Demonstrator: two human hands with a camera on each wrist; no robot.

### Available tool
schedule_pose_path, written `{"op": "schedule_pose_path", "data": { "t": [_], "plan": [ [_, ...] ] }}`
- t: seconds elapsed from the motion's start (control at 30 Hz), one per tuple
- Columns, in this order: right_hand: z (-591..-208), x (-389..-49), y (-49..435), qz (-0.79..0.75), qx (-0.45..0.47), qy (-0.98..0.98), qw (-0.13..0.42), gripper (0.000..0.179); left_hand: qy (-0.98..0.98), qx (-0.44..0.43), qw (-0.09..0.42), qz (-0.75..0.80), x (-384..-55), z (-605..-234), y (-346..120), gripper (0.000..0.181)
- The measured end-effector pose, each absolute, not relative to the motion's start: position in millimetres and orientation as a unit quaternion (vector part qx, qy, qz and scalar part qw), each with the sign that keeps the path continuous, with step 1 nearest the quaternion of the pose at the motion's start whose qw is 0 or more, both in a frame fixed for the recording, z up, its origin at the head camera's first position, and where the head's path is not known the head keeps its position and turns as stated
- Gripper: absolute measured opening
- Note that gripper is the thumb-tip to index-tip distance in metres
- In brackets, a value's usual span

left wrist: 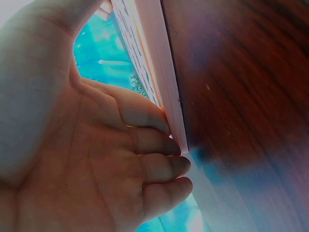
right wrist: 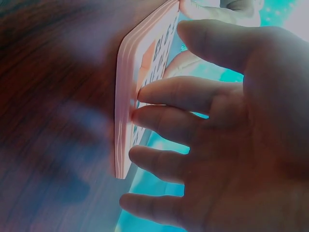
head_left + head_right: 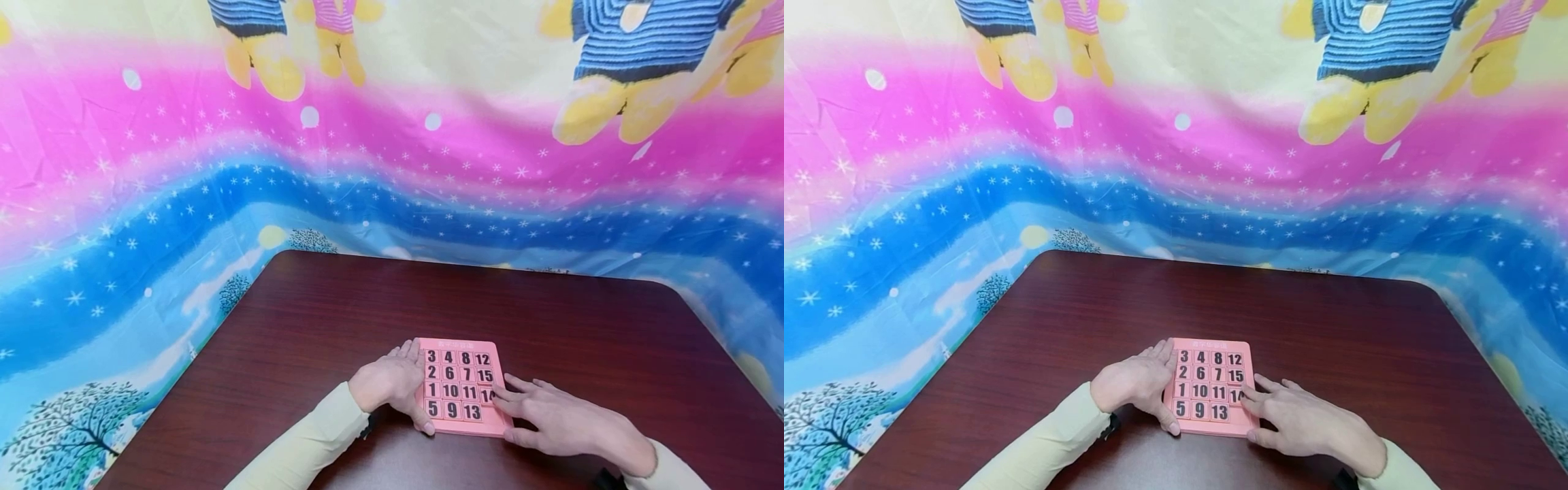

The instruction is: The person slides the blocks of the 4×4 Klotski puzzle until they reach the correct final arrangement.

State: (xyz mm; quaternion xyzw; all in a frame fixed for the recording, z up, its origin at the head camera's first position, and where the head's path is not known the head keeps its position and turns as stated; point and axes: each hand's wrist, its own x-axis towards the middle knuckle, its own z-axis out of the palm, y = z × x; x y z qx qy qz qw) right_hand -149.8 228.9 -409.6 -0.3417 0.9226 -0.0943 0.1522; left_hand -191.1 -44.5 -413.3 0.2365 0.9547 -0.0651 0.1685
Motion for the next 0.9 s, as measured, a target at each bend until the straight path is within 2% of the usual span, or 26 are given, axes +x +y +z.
{"op": "schedule_pose_path", "data": {
  "t": [0.3, 0.67, 0.9],
  "plan": [
    [-407.9, -144.5, 230.8, -0.076, -0.371, 0.915, 0.137, 0.051, 0.954, 0.238, 0.17, -0.06, -192.9, -416.0, -44.0, 0.133],
    [-404.3, -139.5, 230.5, -0.057, -0.38, 0.914, 0.133, 0.051, 0.954, 0.242, 0.169, -0.057, -193.6, -416.5, -44.0, 0.134],
    [-399.1, -145.0, 230.3, -0.074, -0.37, 0.912, 0.162, 0.051, 0.953, 0.241, 0.174, -0.059, -193.6, -417.1, -44.5, 0.135]
  ]
}}
